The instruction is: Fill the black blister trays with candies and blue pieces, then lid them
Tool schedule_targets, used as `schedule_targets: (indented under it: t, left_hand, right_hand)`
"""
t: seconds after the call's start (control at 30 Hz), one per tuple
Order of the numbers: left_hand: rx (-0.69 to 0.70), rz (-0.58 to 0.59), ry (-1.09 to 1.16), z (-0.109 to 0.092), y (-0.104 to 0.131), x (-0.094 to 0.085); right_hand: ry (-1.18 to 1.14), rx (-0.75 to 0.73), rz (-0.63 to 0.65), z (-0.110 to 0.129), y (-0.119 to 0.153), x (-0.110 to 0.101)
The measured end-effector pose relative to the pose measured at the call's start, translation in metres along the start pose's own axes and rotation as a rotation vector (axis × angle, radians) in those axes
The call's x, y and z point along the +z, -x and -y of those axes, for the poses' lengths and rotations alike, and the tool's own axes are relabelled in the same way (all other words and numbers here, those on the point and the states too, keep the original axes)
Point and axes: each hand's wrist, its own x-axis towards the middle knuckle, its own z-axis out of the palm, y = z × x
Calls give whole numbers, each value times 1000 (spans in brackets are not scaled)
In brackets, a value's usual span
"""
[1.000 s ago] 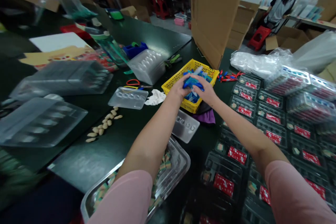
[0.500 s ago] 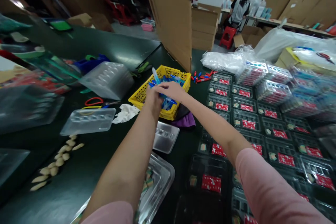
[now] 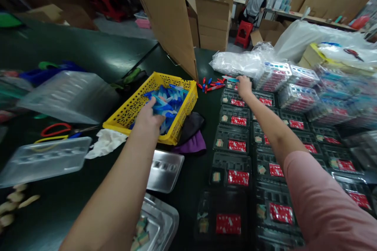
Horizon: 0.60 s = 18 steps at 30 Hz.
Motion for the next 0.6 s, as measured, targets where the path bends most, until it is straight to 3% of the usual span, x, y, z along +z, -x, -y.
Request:
schedule_targets:
  t: [0.1, 0.2, 0.4, 0.53, 0.6]
  left_hand:
    - [-51, -42, -29, -4, 10, 6]
    - [-38, -37, -44, -5, 18, 12]
    - [-62, -21, 56, -3, 19, 16]
    - [-65, -15, 116, -2, 15, 13]
    - [-40, -53, 140, 0, 14, 12]
  right_hand:
    - [171, 47, -16, -42, -32, 7]
    - [247, 26, 12, -58, -56, 23]
    - [244, 13, 68, -65, -67, 56]
    - [243, -9, 120, -67, -61, 56]
    - [219, -43, 89, -56, -58, 51]
